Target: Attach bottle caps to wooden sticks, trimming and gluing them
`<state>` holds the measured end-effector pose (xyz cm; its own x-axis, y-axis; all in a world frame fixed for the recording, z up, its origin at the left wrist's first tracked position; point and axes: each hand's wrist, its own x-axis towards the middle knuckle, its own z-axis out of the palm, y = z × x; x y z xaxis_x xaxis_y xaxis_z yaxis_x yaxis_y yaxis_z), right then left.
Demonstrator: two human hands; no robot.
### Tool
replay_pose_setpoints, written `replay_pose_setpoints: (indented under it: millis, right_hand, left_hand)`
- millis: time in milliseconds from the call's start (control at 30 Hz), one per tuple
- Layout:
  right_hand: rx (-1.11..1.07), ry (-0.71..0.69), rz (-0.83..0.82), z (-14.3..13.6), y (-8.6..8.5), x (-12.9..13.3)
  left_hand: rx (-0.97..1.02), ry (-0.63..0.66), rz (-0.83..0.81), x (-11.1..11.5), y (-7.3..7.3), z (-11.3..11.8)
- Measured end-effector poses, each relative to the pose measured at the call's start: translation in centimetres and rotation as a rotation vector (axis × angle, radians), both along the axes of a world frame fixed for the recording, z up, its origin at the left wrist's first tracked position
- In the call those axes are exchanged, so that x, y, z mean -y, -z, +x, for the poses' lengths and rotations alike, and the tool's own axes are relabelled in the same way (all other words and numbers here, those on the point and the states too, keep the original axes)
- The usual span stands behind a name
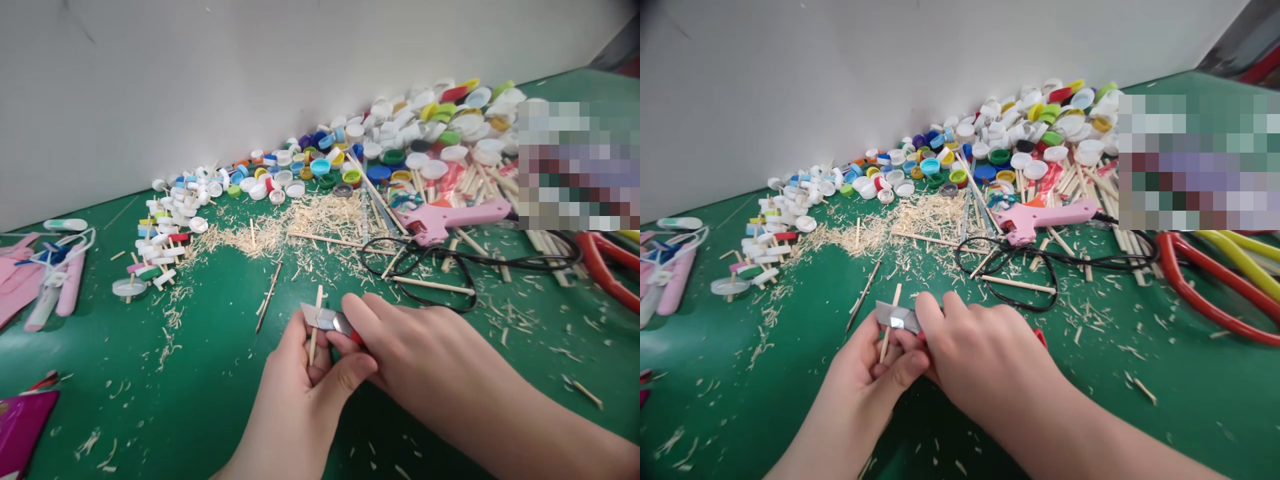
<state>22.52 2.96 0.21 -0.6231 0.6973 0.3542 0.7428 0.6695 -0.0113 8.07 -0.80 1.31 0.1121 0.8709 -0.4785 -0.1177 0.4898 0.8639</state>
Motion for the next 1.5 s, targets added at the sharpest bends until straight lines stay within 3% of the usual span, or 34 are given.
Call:
replay_pose_setpoints:
  millis: [133, 233, 333, 500, 600, 700, 1033, 1267, 1367, 1500]
  right_hand:
    - [0.069, 0.127, 0.095, -0.8, 0.1, 0.9]
    - [0.118, 0.252, 0.156, -0.9, -0.2, 0.9]
    - [0.129, 0.207, 0.22, -0.5, -0.6, 0.3]
    - [-0.002, 0.194, 0.141, 0.0, -0.7, 0.2]
    - [-0.045, 0.024, -0.008, 0.0, -0.5, 0.4]
    - [-0.035, -0.061, -0.102, 0.1, -0.2, 0.3]
    - [0.133, 0.21, 0.057, -0.6, -0.1, 1.8]
    - [0.23, 0.322, 0.108, -1.3, -0.4, 2.3]
    - [0.171, 0.256, 0.099, -0.8, -0.3, 1.8]
    - [0.051, 0.004, -0.01, 0.3, 0.0, 0.6]
  left_hand:
    - [-0.109, 0.018, 0.013, 0.0, 0.3, -0.1]
    - [-0.316, 0.037, 0.011, 0.7, 0.0, 0.0]
    - [-0.451, 0.021, 0.032, 1.2, -0.6, 0.2]
    - [-0.22, 0.002, -0.078, 1.0, -1.1, 0.1]
    - [-0.026, -0.034, -0.076, 0.7, -1.0, 0.0]
    - [0.008, -0.046, -0.057, 0.6, -1.0, 0.0]
    - [-0.265, 0.083, 0.007, 0.8, 0.5, -0.4]
    - [-0.353, 0.099, -0.041, 0.8, 0.5, -0.2]
    - [-0.332, 0.091, 0.003, 0.8, 0.4, -0.2]
    - [-0.169, 0.07, 0.045, 0.8, 0.2, -0.2]
